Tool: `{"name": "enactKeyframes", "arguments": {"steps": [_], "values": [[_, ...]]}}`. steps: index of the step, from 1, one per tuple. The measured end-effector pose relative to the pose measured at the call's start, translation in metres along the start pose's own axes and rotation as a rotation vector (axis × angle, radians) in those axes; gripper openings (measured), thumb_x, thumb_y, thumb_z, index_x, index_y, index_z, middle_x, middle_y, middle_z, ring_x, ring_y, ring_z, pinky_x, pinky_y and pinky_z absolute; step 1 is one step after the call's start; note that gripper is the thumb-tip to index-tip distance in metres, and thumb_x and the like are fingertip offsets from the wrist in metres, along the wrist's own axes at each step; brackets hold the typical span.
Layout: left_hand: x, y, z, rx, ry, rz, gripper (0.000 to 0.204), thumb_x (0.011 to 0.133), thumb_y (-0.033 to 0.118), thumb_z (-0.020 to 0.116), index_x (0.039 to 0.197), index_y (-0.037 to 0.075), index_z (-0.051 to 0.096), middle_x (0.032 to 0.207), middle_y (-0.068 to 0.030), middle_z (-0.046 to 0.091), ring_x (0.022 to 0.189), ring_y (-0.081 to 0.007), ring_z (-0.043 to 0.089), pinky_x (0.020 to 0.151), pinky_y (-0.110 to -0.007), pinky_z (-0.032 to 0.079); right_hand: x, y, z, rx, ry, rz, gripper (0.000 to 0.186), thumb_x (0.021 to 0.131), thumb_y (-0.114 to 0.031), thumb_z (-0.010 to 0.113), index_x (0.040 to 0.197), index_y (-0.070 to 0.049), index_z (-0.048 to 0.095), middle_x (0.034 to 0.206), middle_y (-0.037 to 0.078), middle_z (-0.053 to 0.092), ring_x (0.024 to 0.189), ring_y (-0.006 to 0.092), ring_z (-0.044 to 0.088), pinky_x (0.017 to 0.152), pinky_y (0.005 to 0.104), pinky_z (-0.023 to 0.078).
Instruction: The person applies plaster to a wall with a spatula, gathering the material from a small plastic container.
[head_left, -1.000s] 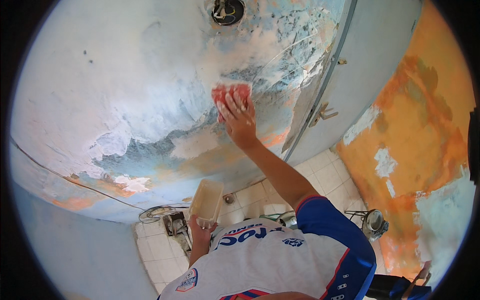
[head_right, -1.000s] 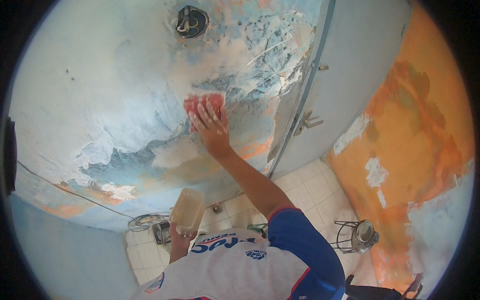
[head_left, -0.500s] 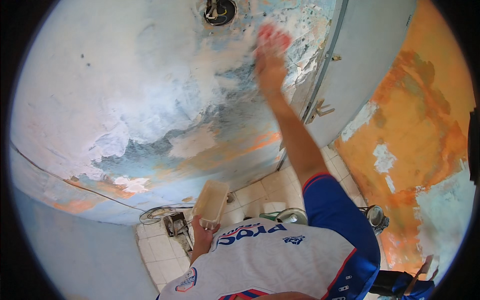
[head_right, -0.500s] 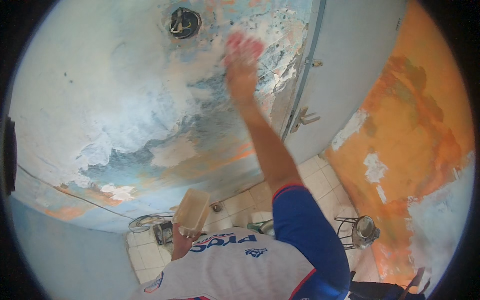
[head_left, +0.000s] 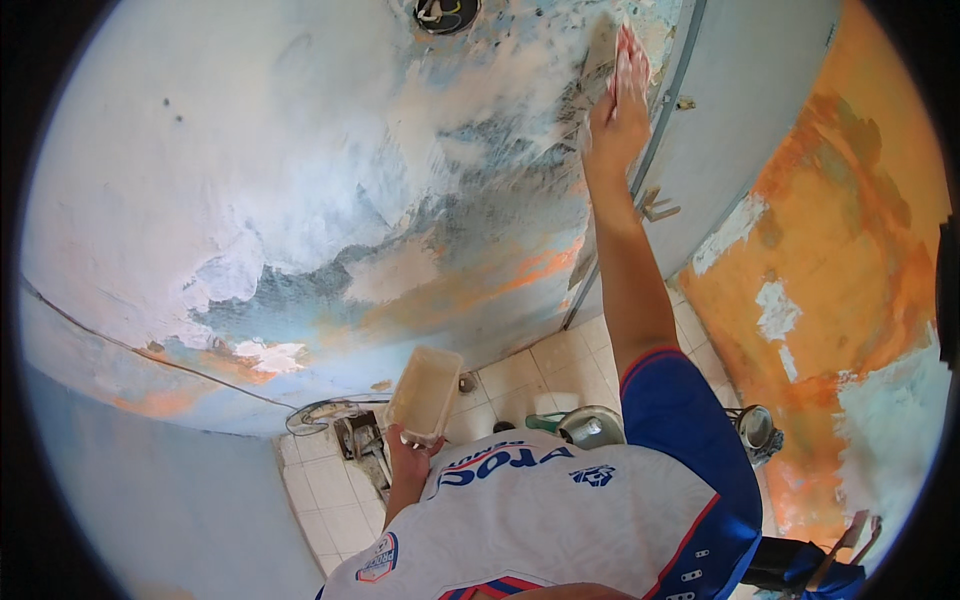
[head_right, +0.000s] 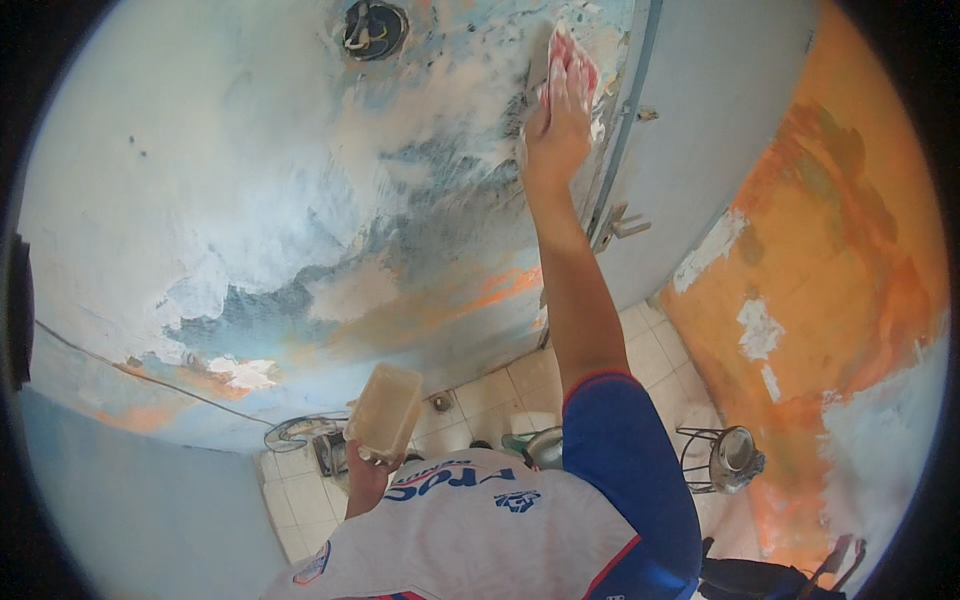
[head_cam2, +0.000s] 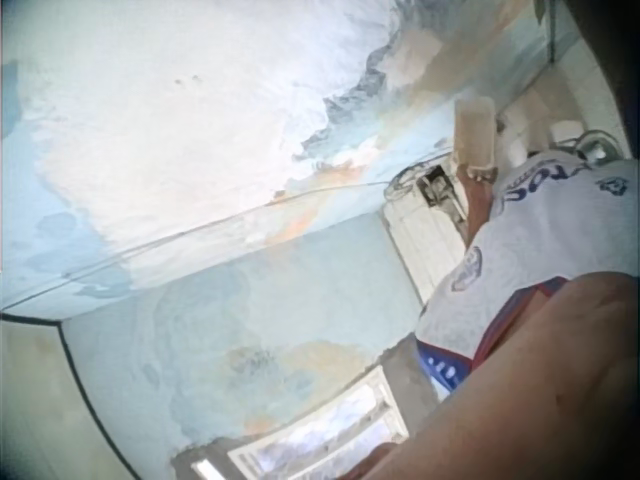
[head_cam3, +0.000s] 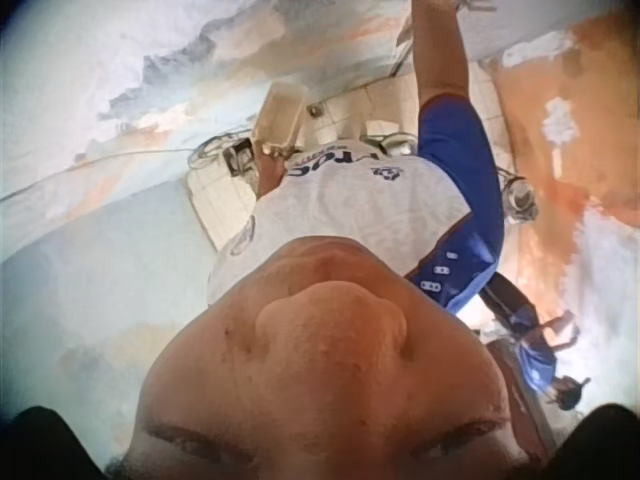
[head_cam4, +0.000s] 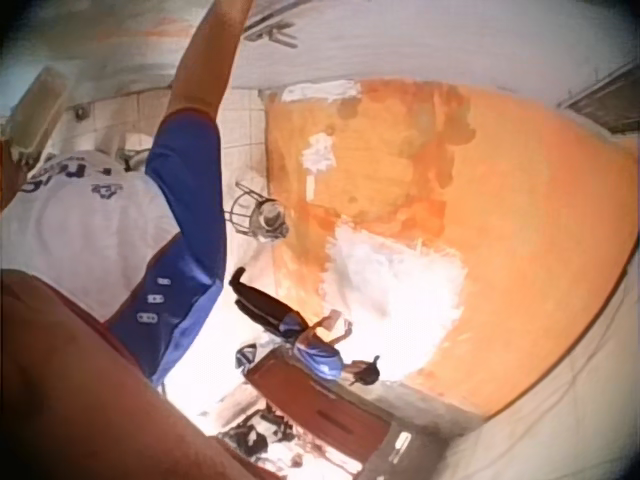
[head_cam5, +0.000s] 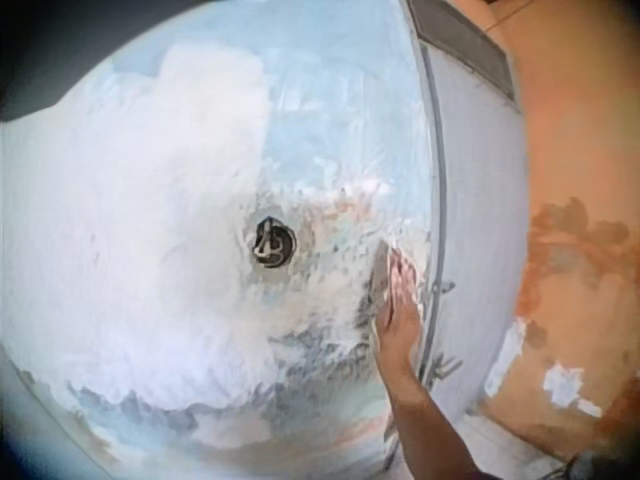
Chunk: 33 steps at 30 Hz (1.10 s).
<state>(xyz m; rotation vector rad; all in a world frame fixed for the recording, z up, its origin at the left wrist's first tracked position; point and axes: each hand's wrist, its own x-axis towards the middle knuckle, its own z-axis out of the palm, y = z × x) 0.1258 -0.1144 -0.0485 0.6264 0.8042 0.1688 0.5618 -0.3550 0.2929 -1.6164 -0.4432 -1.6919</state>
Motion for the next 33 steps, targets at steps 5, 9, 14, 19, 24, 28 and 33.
{"name": "enactKeyframes", "arguments": {"steps": [5, 9, 14, 19, 24, 28, 33], "values": [[-0.006, 0.004, 0.003, 0.016, 0.037, 0.046, 0.070, 0.087, 0.046, 0.059, 0.146, 0.017, 0.037, 0.146, -0.0148, 0.039, 0.126, -0.0391, 0.050, 0.088, -0.060, 0.052, -0.141, -0.034, 0.053, 0.013, -0.291, -0.069, 0.049, 0.091, -0.003, 0.059, 0.139, -0.011, 0.059, 0.145, 0.019, 0.053, 0.136, 0.0378, 0.048, 0.112, 0.0450, 0.038], [0.013, 0.004, 0.005, -0.001, 0.075, 0.050, 0.072, 0.085, 0.047, 0.060, 0.146, 0.017, 0.036, 0.143, -0.0150, 0.040, 0.124, -0.0385, 0.051, 0.083, -0.059, 0.054, -0.283, -0.095, 0.015, 0.203, -0.587, -0.048, 0.053, 0.089, -0.003, 0.062, 0.140, -0.014, 0.059, 0.148, 0.018, 0.051, 0.142, 0.0384, 0.042, 0.120, 0.0478, 0.031], [0.009, 0.007, -0.002, -0.030, 0.132, 0.067, 0.076, 0.082, 0.049, 0.062, 0.147, 0.018, 0.035, 0.145, -0.0155, 0.038, 0.123, -0.0400, 0.050, 0.081, -0.059, 0.054, -0.248, -0.091, -0.048, 0.322, -0.704, 0.106, 0.054, 0.086, 0.001, 0.063, 0.139, -0.011, 0.059, 0.150, 0.013, 0.050, 0.142, 0.0337, 0.045, 0.109, 0.0439, 0.045], [-0.006, 0.006, -0.010, -0.093, 0.099, 0.014, 0.069, 0.086, 0.044, 0.061, 0.146, 0.021, 0.036, 0.145, -0.0149, 0.036, 0.133, -0.0384, 0.042, 0.095, -0.060, 0.049, -0.053, 0.017, -0.017, -0.003, 0.001, 0.077, 0.011, 0.092, -0.006, 0.058, 0.096, 0.001, 0.065, 0.076, 0.017, 0.061, 0.061, 0.0373, 0.057, 0.056, 0.0428, 0.045], [-0.009, 0.014, -0.002, -0.012, 0.087, 0.033, 0.070, 0.086, 0.046, 0.062, 0.146, 0.021, 0.036, 0.144, -0.0142, 0.039, 0.131, -0.0374, 0.045, 0.094, -0.058, 0.050, -0.104, 0.058, 0.035, -0.107, -0.363, 0.279, 0.020, 0.085, -0.006, 0.061, 0.104, -0.006, 0.070, 0.095, 0.020, 0.070, 0.086, 0.0373, 0.066, 0.074, 0.0478, 0.051], [0.016, 0.015, -0.010, -0.047, 0.041, 0.015, 0.068, 0.087, 0.048, 0.062, 0.144, 0.019, 0.039, 0.142, -0.0114, 0.043, 0.129, -0.0345, 0.048, 0.094, -0.056, 0.050, -0.242, -0.048, 0.011, 0.180, -0.545, 0.117, 0.062, 0.084, 0.002, 0.061, 0.143, -0.013, 0.056, 0.150, 0.018, 0.049, 0.141, 0.0389, 0.043, 0.105, 0.0474, 0.046], [0.005, 0.029, 0.013, -0.003, 0.010, 0.056, 0.064, 0.088, 0.045, 0.059, 0.144, 0.020, 0.040, 0.145, -0.0135, 0.041, 0.129, -0.0356, 0.048, 0.093, -0.056, 0.051, -0.280, -0.068, -0.045, 0.307, -0.684, 0.198, 0.053, 0.090, 0.002, 0.057, 0.142, -0.010, 0.056, 0.146, 0.013, 0.055, 0.133, 0.0283, 0.054, 0.104, 0.0392, 0.048]]}}
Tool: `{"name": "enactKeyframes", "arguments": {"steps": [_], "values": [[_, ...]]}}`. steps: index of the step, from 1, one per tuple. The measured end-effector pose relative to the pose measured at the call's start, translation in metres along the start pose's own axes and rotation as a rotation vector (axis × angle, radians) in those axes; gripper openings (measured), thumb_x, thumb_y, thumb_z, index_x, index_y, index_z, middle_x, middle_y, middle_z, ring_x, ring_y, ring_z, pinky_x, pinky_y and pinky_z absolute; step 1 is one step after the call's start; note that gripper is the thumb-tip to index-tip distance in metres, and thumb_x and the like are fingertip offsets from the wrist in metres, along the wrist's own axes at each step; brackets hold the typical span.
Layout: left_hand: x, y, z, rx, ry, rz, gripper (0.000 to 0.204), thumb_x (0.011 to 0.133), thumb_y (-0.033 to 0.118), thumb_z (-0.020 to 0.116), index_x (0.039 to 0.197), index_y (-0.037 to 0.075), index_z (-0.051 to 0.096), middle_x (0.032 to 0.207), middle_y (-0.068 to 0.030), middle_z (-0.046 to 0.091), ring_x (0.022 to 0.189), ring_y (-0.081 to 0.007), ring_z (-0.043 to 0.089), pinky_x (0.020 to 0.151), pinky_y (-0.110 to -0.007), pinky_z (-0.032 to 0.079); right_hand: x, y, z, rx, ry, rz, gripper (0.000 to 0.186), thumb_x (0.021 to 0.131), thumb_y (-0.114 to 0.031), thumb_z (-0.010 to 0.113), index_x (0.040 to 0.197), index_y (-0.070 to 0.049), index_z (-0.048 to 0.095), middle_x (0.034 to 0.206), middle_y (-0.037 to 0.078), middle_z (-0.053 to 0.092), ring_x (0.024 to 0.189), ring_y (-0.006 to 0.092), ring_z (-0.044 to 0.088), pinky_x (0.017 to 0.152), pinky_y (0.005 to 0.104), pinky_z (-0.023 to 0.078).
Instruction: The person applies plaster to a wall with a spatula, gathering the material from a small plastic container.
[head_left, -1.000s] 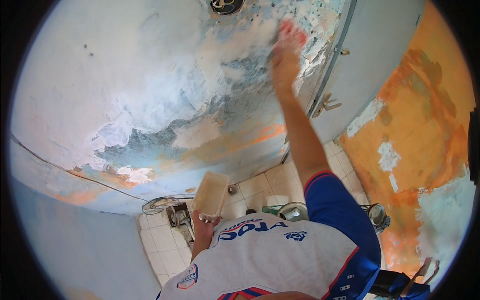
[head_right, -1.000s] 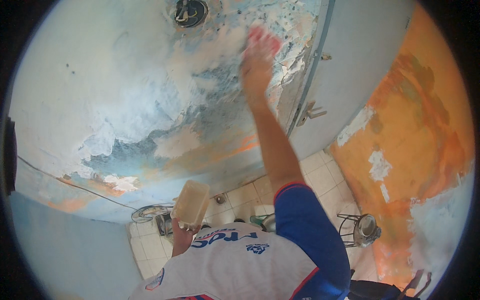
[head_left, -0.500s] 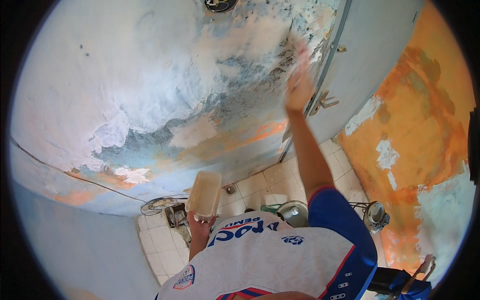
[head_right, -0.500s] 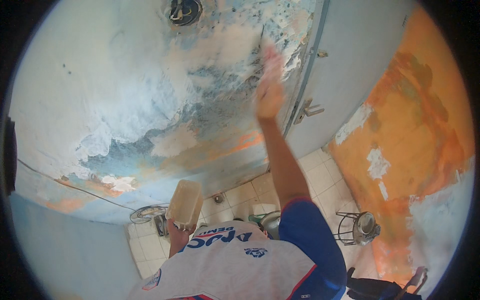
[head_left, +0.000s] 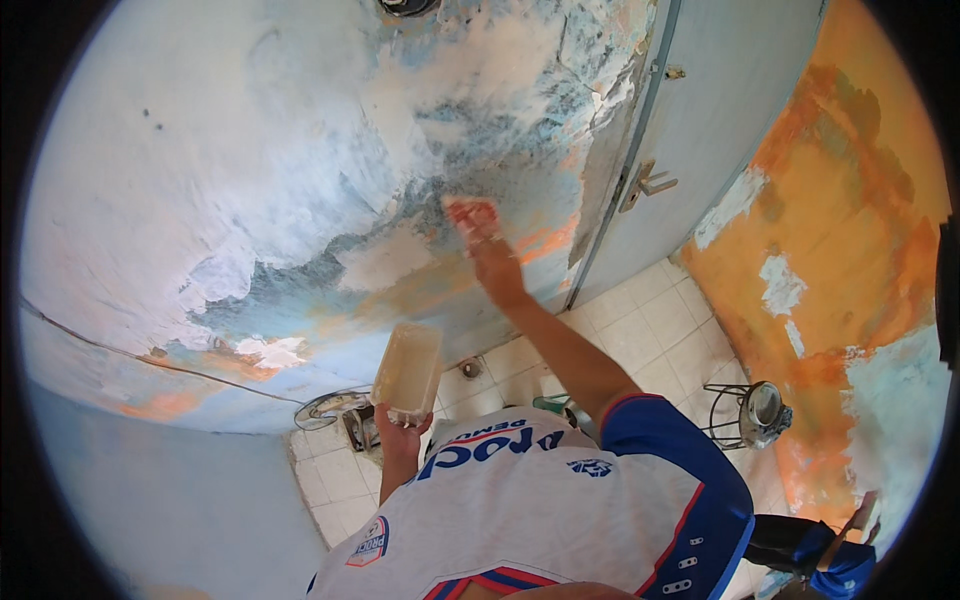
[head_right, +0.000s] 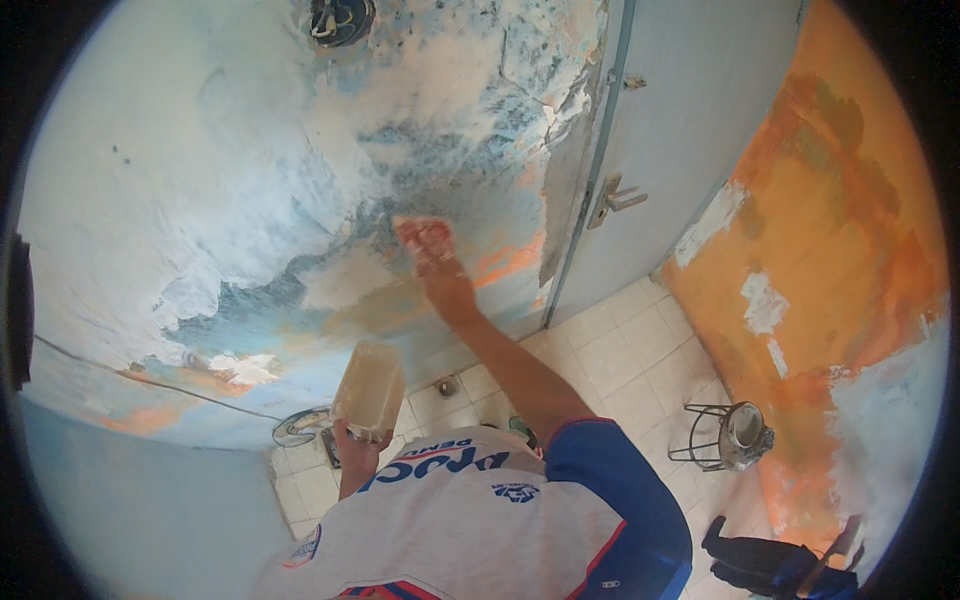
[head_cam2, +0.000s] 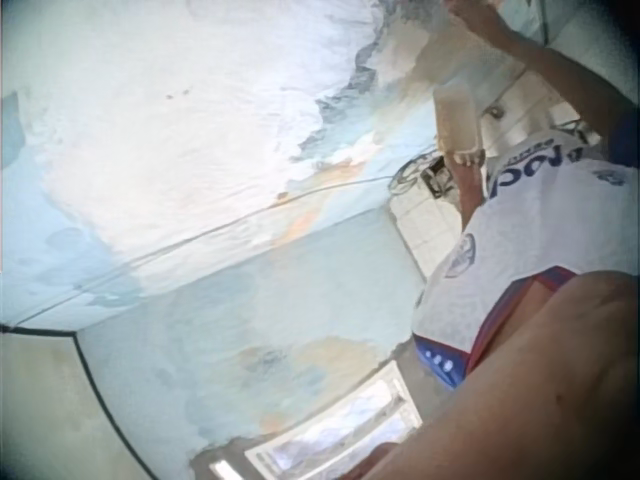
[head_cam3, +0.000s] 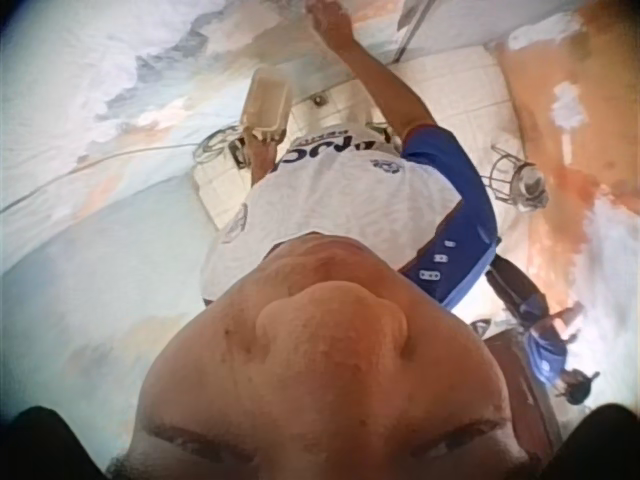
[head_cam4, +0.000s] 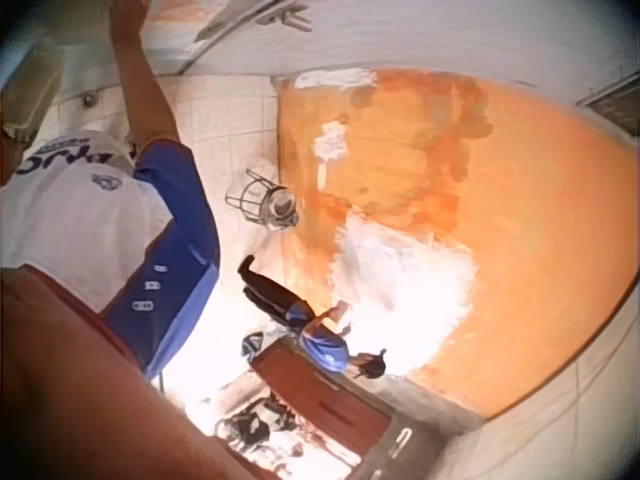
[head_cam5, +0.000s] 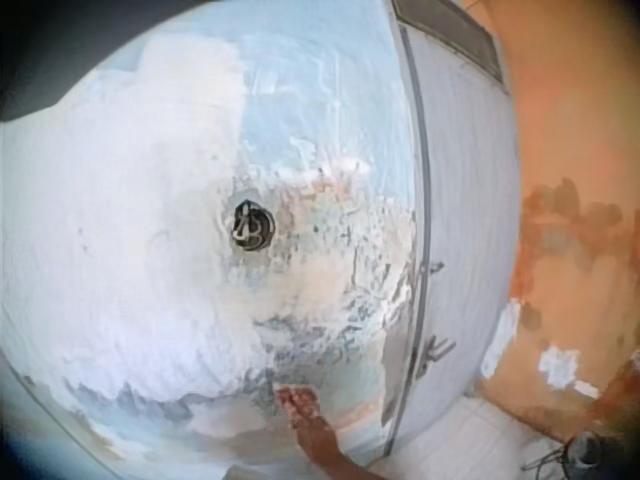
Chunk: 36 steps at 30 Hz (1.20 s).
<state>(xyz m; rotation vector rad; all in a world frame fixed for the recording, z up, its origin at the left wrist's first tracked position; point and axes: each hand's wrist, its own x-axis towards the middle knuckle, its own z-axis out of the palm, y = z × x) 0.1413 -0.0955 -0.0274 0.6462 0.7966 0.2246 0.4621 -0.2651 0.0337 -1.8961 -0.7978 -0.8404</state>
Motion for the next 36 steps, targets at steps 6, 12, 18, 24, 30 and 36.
{"name": "enactKeyframes", "arguments": {"steps": [6, 12, 18, 24, 30, 36], "values": [[-0.009, -0.005, 0.000, -0.010, -0.009, 0.004, 0.064, 0.089, 0.044, 0.059, 0.146, 0.021, 0.039, 0.148, -0.0139, 0.036, 0.130, -0.0368, 0.047, 0.094, -0.058, 0.050, 0.153, 0.051, -0.107, -0.217, 0.558, 0.004, 0.040, 0.096, -0.004, 0.055, 0.135, -0.002, 0.059, 0.103, 0.013, 0.069, 0.082, 0.0250, 0.065, 0.070, 0.0351, 0.050], [-0.006, -0.007, -0.010, -0.035, 0.075, -0.007, 0.065, 0.089, 0.045, 0.059, 0.146, 0.022, 0.038, 0.148, -0.0152, 0.035, 0.129, -0.0374, 0.048, 0.093, -0.058, 0.051, 0.093, 0.019, 0.012, -0.208, 0.337, -0.014, 0.066, 0.087, 0.004, 0.059, 0.150, -0.012, 0.047, 0.156, 0.021, 0.042, 0.140, 0.0384, 0.045, 0.101, 0.0392, 0.048], [-0.002, -0.007, -0.025, -0.068, 0.166, 0.099, 0.073, 0.081, 0.047, 0.061, 0.146, 0.019, 0.040, 0.144, -0.0139, 0.041, 0.124, -0.0361, 0.050, 0.082, -0.057, 0.054, -0.042, -0.044, 0.054, -0.051, -0.140, -0.075, 0.059, 0.093, 0.001, 0.050, 0.151, -0.007, 0.043, 0.159, 0.016, 0.038, 0.147, 0.0394, 0.034, 0.118, 0.0433, 0.033], [-0.015, -0.018, -0.063, -0.114, 0.202, 0.145, 0.061, 0.089, 0.049, 0.056, 0.140, 0.017, 0.046, 0.138, -0.0074, 0.051, 0.120, -0.0295, 0.055, 0.086, -0.052, 0.053, 0.128, -0.050, -0.015, -0.046, 0.266, 0.091, 0.054, 0.096, -0.001, 0.052, 0.149, -0.002, 0.045, 0.158, 0.021, 0.037, 0.147, 0.0442, 0.030, 0.120, 0.0522, 0.028], [-0.012, -0.025, -0.086, -0.171, 0.145, 0.122, 0.070, 0.082, 0.049, 0.059, 0.143, 0.020, 0.042, 0.147, -0.0080, 0.041, 0.124, -0.0320, 0.051, 0.087, -0.058, 0.050, 0.068, -0.067, 0.077, -0.142, 0.117, -0.002, 0.059, 0.085, 0.004, 0.057, 0.143, -0.008, 0.055, 0.157, 0.021, 0.038, 0.146, 0.0482, 0.030, 0.120, 0.0547, 0.027], [-0.028, -0.023, -0.092, -0.113, 0.173, 0.108, 0.069, 0.084, 0.051, 0.057, 0.143, 0.019, 0.042, 0.147, -0.0096, 0.042, 0.125, -0.0332, 0.051, 0.089, -0.059, 0.049, -0.020, -0.071, 0.066, 0.103, -0.127, -0.020, 0.058, 0.088, 0.005, 0.057, 0.144, -0.007, 0.054, 0.151, 0.020, 0.047, 0.146, 0.0408, 0.035, 0.121, 0.0497, 0.026]]}}
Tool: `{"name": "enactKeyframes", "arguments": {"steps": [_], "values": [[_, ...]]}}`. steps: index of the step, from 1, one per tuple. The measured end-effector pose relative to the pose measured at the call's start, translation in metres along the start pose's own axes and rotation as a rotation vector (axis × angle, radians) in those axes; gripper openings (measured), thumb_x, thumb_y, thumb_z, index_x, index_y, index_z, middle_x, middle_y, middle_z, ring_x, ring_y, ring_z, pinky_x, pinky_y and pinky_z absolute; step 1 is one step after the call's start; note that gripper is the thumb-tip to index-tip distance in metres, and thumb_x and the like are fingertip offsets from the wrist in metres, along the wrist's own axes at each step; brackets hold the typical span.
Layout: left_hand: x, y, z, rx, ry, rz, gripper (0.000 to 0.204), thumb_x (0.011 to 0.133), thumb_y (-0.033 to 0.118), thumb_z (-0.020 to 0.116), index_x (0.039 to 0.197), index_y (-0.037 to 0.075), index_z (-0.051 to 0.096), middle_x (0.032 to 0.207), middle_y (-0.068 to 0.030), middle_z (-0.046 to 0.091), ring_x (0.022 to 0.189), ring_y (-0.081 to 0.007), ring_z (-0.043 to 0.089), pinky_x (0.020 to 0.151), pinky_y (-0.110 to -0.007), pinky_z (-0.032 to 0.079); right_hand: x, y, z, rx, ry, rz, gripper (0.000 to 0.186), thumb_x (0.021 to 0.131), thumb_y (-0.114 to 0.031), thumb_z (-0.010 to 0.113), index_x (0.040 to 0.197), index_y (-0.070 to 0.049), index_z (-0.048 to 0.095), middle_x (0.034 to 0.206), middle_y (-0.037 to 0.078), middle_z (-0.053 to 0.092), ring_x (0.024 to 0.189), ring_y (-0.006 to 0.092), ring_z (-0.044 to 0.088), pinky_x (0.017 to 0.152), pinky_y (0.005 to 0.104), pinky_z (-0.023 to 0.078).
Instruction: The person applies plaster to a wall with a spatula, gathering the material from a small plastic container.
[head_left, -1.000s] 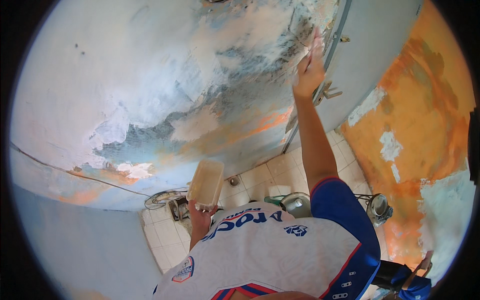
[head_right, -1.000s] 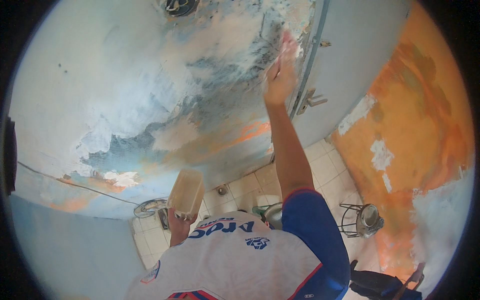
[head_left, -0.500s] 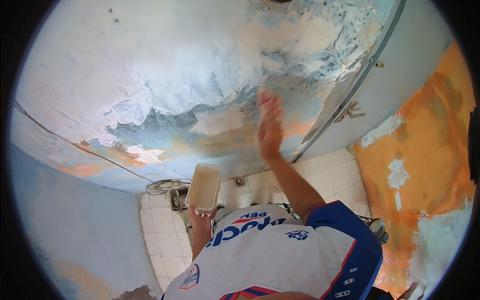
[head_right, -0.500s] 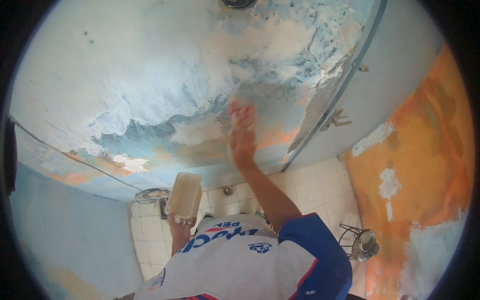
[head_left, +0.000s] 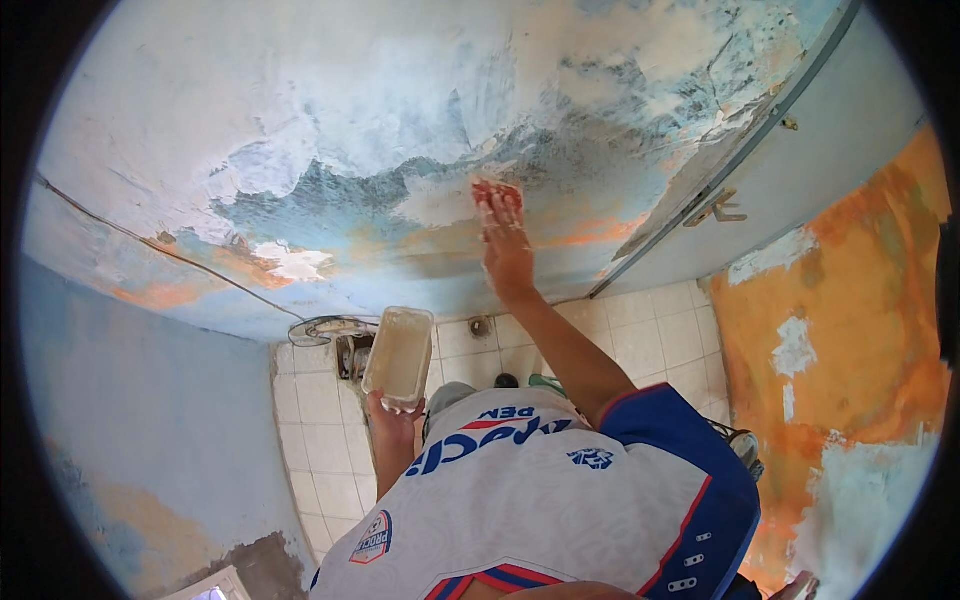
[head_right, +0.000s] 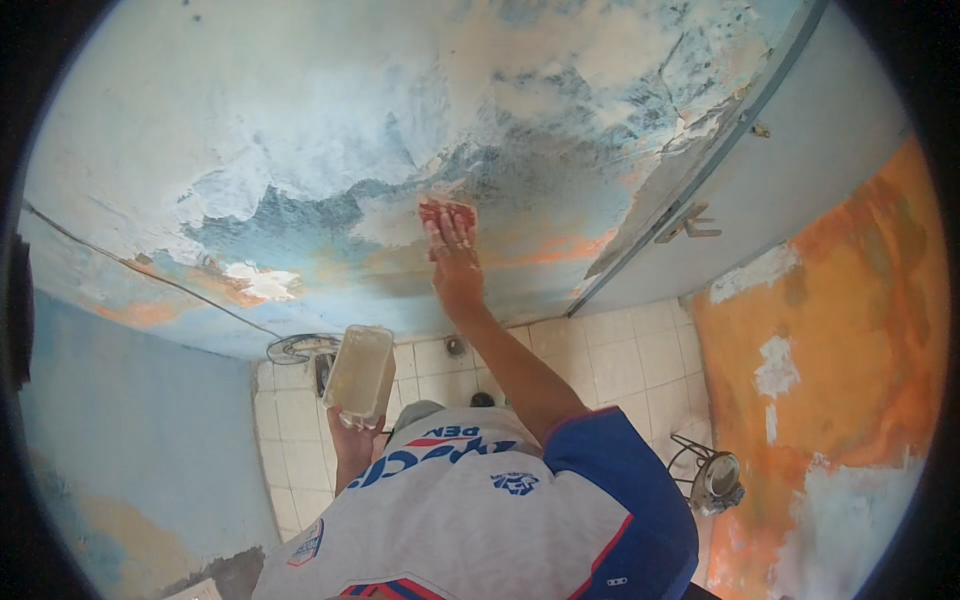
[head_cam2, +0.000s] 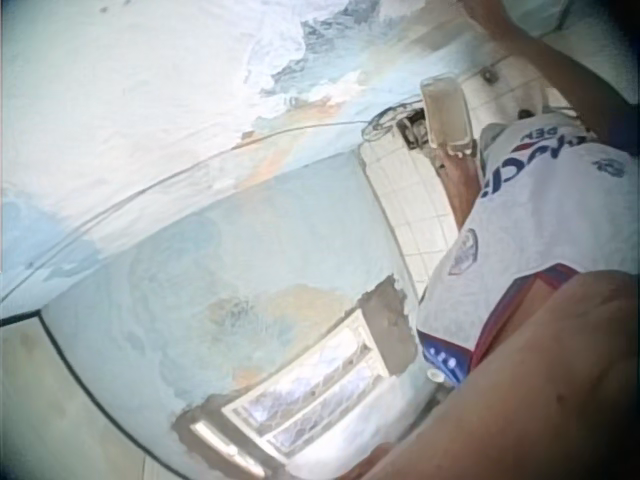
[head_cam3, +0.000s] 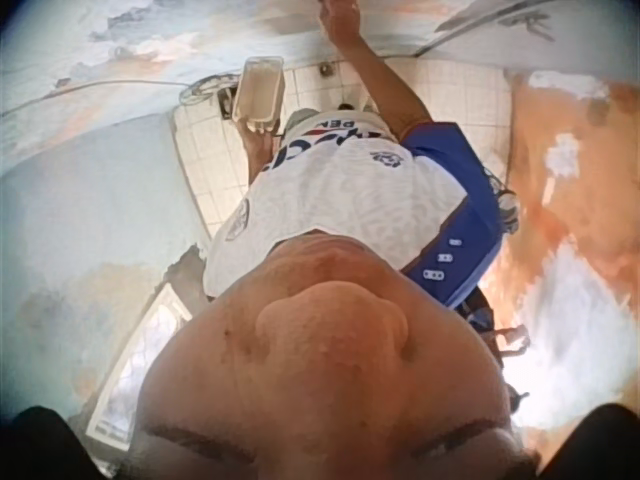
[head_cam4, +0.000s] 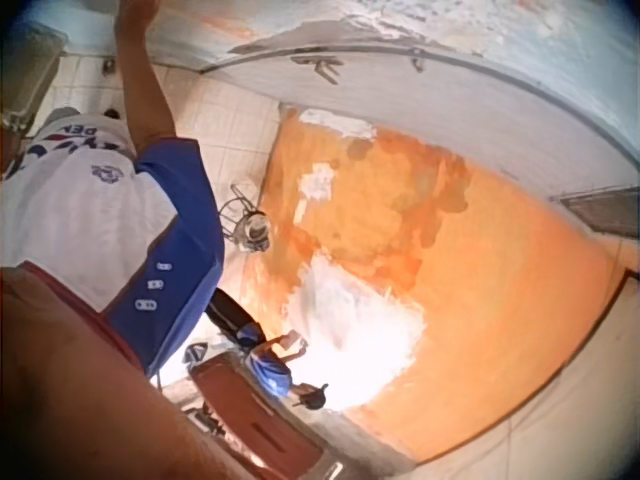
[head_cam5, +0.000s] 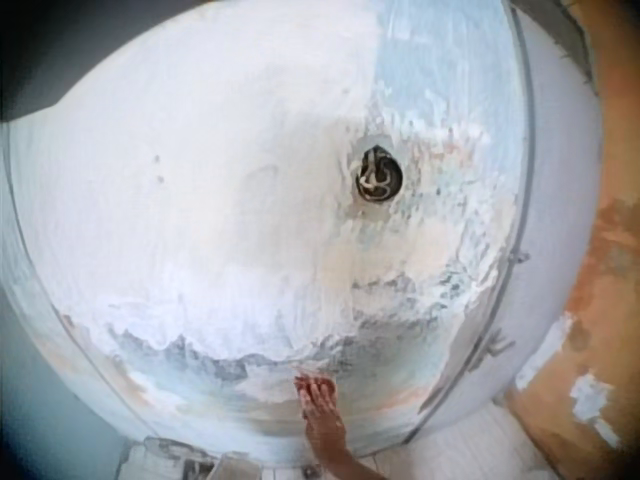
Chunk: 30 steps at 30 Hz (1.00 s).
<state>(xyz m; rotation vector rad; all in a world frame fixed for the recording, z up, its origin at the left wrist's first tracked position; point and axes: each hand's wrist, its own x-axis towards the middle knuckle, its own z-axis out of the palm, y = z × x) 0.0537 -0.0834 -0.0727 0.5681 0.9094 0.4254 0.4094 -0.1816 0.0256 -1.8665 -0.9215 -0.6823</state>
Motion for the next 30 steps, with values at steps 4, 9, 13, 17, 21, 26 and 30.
{"name": "enactKeyframes", "arguments": {"steps": [4, 9, 13, 17, 21, 26, 30], "values": [[0.011, 0.004, -0.019, 0.000, -0.060, 0.020, 0.065, 0.086, 0.049, 0.057, 0.142, 0.018, 0.043, 0.144, -0.0114, 0.044, 0.123, -0.0351, 0.052, 0.086, -0.059, 0.050, 0.087, -0.035, -0.072, 0.265, 0.378, -0.046, 0.054, 0.093, 0.002, 0.054, 0.146, -0.009, 0.052, 0.148, 0.020, 0.051, 0.145, 0.0408, 0.037, 0.121, 0.0475, 0.028], [0.017, 0.024, -0.017, -0.036, -0.052, 0.002, 0.066, 0.086, 0.044, 0.059, 0.142, 0.017, 0.039, 0.145, -0.0143, 0.040, 0.127, -0.0372, 0.048, 0.085, -0.061, 0.052, 0.141, -0.011, -0.058, -0.301, 0.415, -0.129, 0.055, 0.093, 0.000, 0.052, 0.147, -0.009, 0.051, 0.153, 0.019, 0.045, 0.144, 0.0410, 0.038, 0.118, 0.0498, 0.032], [0.003, 0.040, -0.021, -0.046, -0.070, 0.017, 0.070, 0.086, 0.045, 0.062, 0.144, 0.018, 0.035, 0.146, -0.0155, 0.037, 0.130, -0.0376, 0.045, 0.086, -0.061, 0.053, 0.063, -0.023, 0.015, -0.330, 0.136, -0.080, 0.056, 0.091, -0.002, 0.057, 0.146, -0.009, 0.051, 0.151, 0.019, 0.047, 0.143, 0.0400, 0.040, 0.115, 0.0512, 0.036], [-0.016, 0.048, -0.049, -0.002, -0.049, 0.099, 0.061, 0.092, 0.038, 0.062, 0.142, 0.021, 0.032, 0.145, -0.0111, 0.040, 0.129, -0.0351, 0.048, 0.084, -0.061, 0.054, -0.025, -0.064, 0.014, 0.302, -0.466, 0.470, 0.043, 0.093, -0.004, 0.060, 0.136, -0.005, 0.059, 0.133, 0.017, 0.063, 0.117, 0.0253, 0.064, 0.100, 0.0405, 0.052], [-0.027, 0.059, -0.072, 0.066, -0.041, 0.146, 0.057, 0.090, 0.031, 0.063, 0.137, 0.019, 0.034, 0.140, -0.0108, 0.043, 0.129, -0.0327, 0.047, 0.078, -0.059, 0.055, -0.079, -0.082, -0.010, 1.204, -0.290, 0.952, 0.038, 0.092, -0.001, 0.063, 0.129, 0.001, 0.057, 0.121, 0.011, 0.067, 0.103, 0.0195, 0.067, 0.092, 0.0373, 0.055], [-0.039, 0.076, -0.083, 0.053, -0.189, 0.206, 0.057, 0.088, 0.025, 0.060, 0.138, 0.017, 0.034, 0.138, -0.0104, 0.044, 0.126, -0.0305, 0.050, 0.079, -0.056, 0.059, -0.056, -0.167, -0.060, 1.168, -0.252, 0.805, 0.034, 0.091, 0.003, 0.063, 0.124, 0.001, 0.056, 0.116, 0.012, 0.067, 0.105, 0.0199, 0.067, 0.094, 0.0367, 0.055], [-0.045, 0.091, -0.084, 0.050, -0.280, 0.216, 0.059, 0.087, 0.019, 0.057, 0.140, 0.012, 0.032, 0.137, -0.0122, 0.045, 0.125, -0.0290, 0.052, 0.084, -0.056, 0.059, -0.034, -0.220, -0.072, 0.671, -0.639, 0.262, 0.029, 0.092, 0.003, 0.061, 0.121, -0.003, 0.061, 0.109, 0.012, 0.071, 0.103, 0.0237, 0.068, 0.093, 0.0368, 0.054]]}}
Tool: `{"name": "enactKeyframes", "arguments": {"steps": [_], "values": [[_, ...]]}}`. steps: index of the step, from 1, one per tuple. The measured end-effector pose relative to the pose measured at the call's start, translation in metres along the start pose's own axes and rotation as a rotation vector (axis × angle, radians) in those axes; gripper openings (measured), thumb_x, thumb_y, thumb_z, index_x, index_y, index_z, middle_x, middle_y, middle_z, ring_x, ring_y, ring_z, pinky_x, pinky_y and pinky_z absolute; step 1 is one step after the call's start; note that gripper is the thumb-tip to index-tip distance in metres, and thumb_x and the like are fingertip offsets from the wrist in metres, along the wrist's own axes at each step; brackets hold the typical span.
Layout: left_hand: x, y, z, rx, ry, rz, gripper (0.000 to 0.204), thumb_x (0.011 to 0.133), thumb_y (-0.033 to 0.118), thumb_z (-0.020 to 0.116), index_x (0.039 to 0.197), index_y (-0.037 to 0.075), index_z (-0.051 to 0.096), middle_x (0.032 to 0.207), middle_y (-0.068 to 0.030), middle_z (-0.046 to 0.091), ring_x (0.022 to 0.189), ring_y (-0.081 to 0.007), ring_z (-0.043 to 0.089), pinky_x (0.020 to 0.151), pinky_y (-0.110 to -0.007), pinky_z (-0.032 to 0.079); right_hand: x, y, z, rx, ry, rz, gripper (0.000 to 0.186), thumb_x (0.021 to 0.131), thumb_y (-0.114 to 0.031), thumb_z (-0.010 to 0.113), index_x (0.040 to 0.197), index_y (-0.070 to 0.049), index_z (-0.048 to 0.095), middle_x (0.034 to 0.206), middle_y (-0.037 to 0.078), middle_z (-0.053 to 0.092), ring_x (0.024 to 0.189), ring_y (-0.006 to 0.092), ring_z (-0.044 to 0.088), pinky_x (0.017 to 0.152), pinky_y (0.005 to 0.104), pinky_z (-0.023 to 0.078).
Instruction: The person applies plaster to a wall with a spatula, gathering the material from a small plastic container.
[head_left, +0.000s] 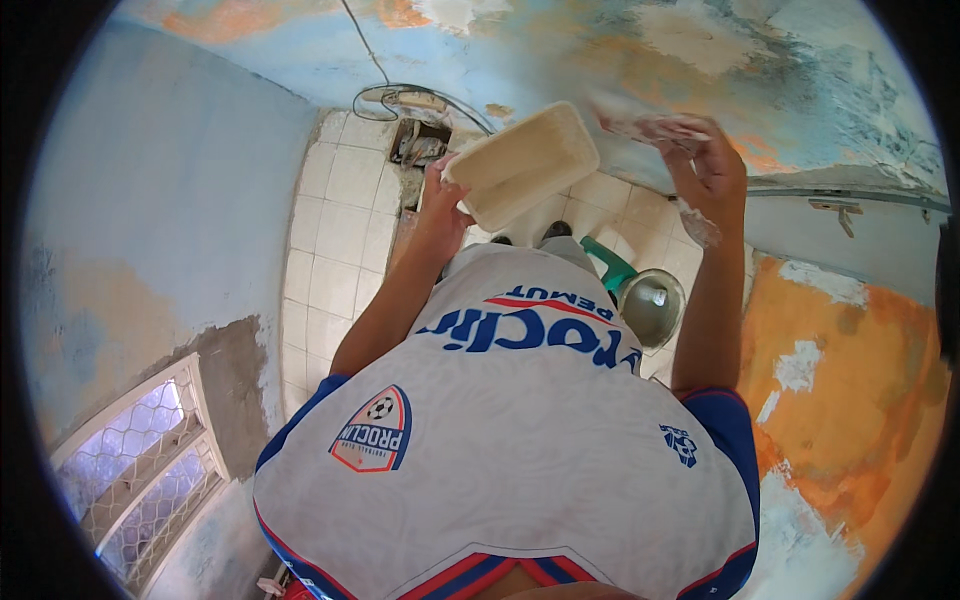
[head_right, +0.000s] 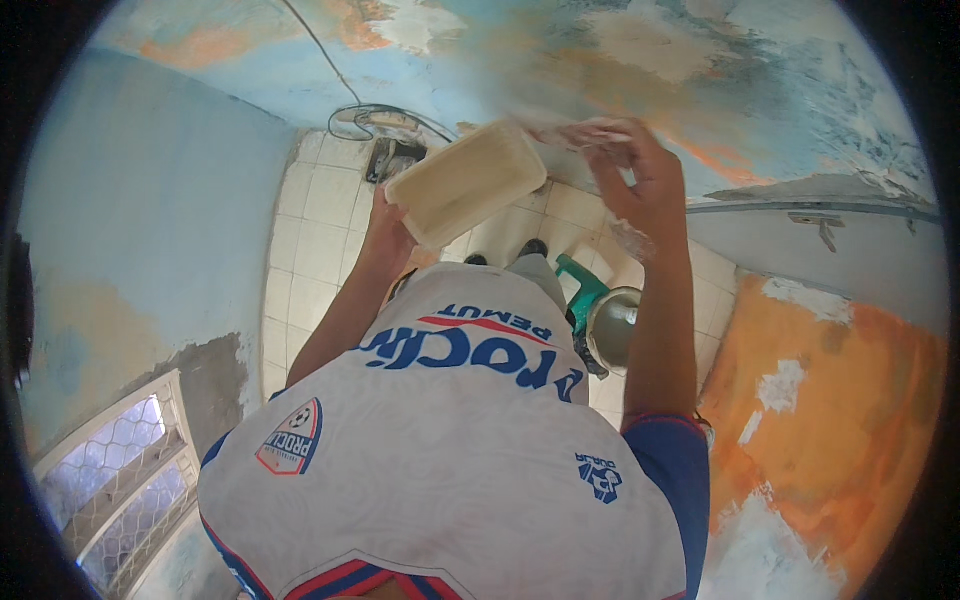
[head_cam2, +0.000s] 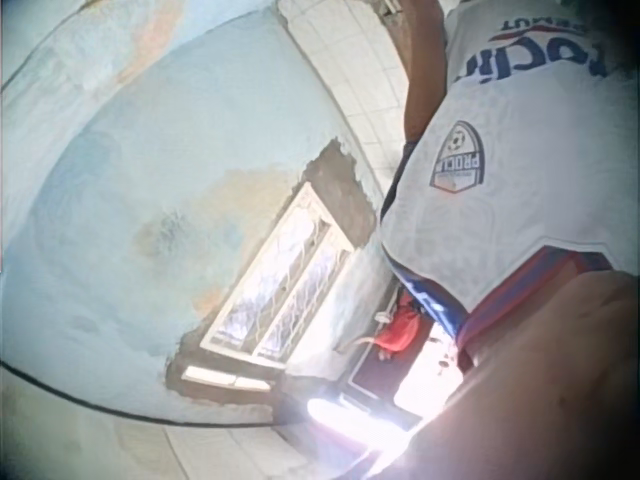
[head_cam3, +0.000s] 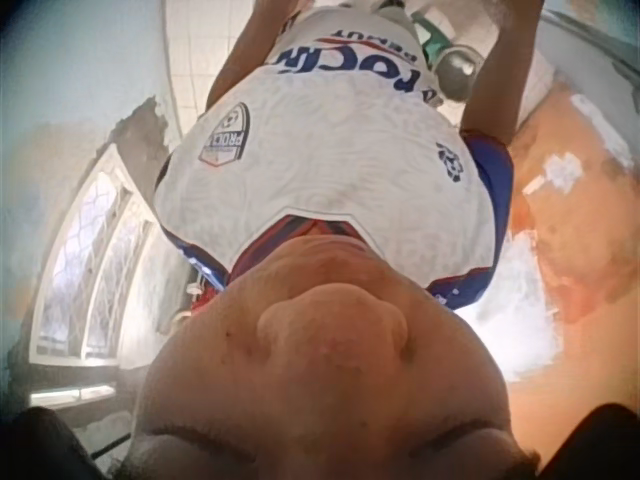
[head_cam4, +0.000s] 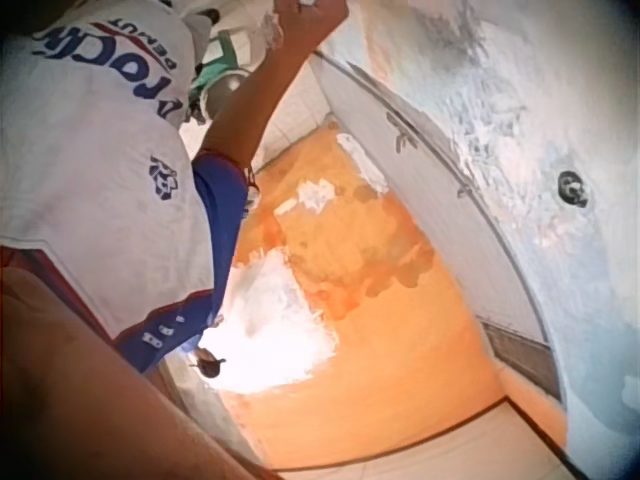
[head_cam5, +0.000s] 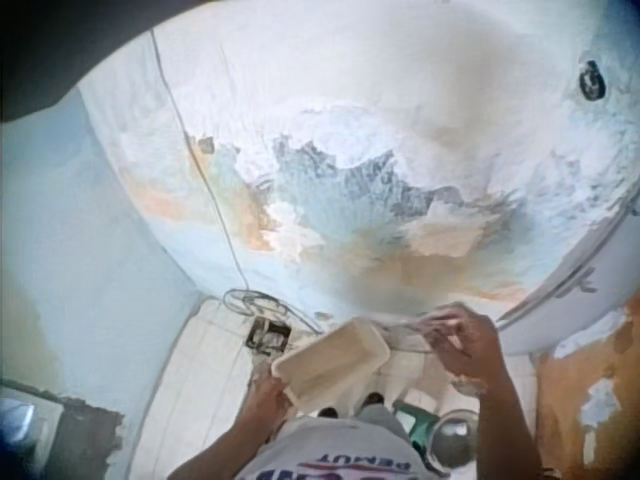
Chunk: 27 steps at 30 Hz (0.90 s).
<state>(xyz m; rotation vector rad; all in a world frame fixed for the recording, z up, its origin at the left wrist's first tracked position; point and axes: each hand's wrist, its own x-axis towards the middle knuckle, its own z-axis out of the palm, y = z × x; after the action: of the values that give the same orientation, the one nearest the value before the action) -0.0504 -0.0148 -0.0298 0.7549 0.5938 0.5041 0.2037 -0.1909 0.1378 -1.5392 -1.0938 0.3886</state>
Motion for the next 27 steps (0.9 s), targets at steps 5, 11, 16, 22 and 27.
{"name": "enactKeyframes", "arguments": {"steps": [5, 11, 16, 22, 27], "values": [[0.001, 0.017, 0.001, 0.007, -0.074, 0.003, 0.062, 0.086, 0.017, 0.057, 0.142, 0.008, 0.031, 0.135, -0.0149, 0.044, 0.126, -0.0290, 0.051, 0.085, -0.055, 0.059, 0.003, -0.009, 0.048, -0.778, -0.438, -0.238, 0.035, 0.086, 0.001, 0.061, 0.118, -0.010, 0.067, 0.111, 0.012, 0.071, 0.107, 0.0305, 0.067, 0.093, 0.0421, 0.052], [0.009, 0.028, 0.007, 0.055, -0.112, -0.042, 0.061, 0.085, 0.019, 0.058, 0.141, 0.009, 0.033, 0.134, -0.0158, 0.044, 0.122, -0.0302, 0.052, 0.083, -0.056, 0.058, 0.010, 0.006, 0.093, -0.925, -0.622, -0.163, 0.043, 0.086, 0.002, 0.059, 0.126, -0.012, 0.065, 0.118, 0.010, 0.069, 0.109, 0.0294, 0.066, 0.095, 0.0427, 0.052], [0.013, 0.032, 0.003, 0.032, -0.140, -0.056, 0.059, 0.086, 0.020, 0.059, 0.139, 0.011, 0.035, 0.132, -0.0152, 0.047, 0.123, -0.0296, 0.052, 0.083, -0.056, 0.058, 0.022, 0.006, 0.111, -1.021, -0.750, -0.062, 0.049, 0.087, 0.000, 0.060, 0.134, -0.016, 0.061, 0.116, 0.009, 0.067, 0.109, 0.0302, 0.066, 0.093, 0.0430, 0.053], [0.013, 0.034, 0.003, 0.012, -0.139, -0.058, 0.058, 0.087, 0.020, 0.058, 0.139, 0.013, 0.035, 0.131, -0.0137, 0.049, 0.123, -0.0282, 0.053, 0.083, -0.053, 0.058, 0.029, 0.006, 0.123, -0.984, -0.803, 0.014, 0.048, 0.089, -0.001, 0.058, 0.135, -0.017, 0.059, 0.118, 0.010, 0.067, 0.108, 0.0299, 0.067, 0.094, 0.0428, 0.053], [0.012, 0.034, 0.002, -0.007, -0.134, -0.050, 0.057, 0.086, 0.017, 0.056, 0.139, 0.013, 0.036, 0.131, -0.0131, 0.050, 0.122, -0.0266, 0.054, 0.087, -0.049, 0.057, 0.028, 0.016, 0.126, -0.911, -0.808, -0.052, 0.044, 0.089, -0.004, 0.059, 0.131, -0.015, 0.060, 0.115, 0.012, 0.069, 0.107, 0.0309, 0.067, 0.092, 0.0428, 0.053]]}}
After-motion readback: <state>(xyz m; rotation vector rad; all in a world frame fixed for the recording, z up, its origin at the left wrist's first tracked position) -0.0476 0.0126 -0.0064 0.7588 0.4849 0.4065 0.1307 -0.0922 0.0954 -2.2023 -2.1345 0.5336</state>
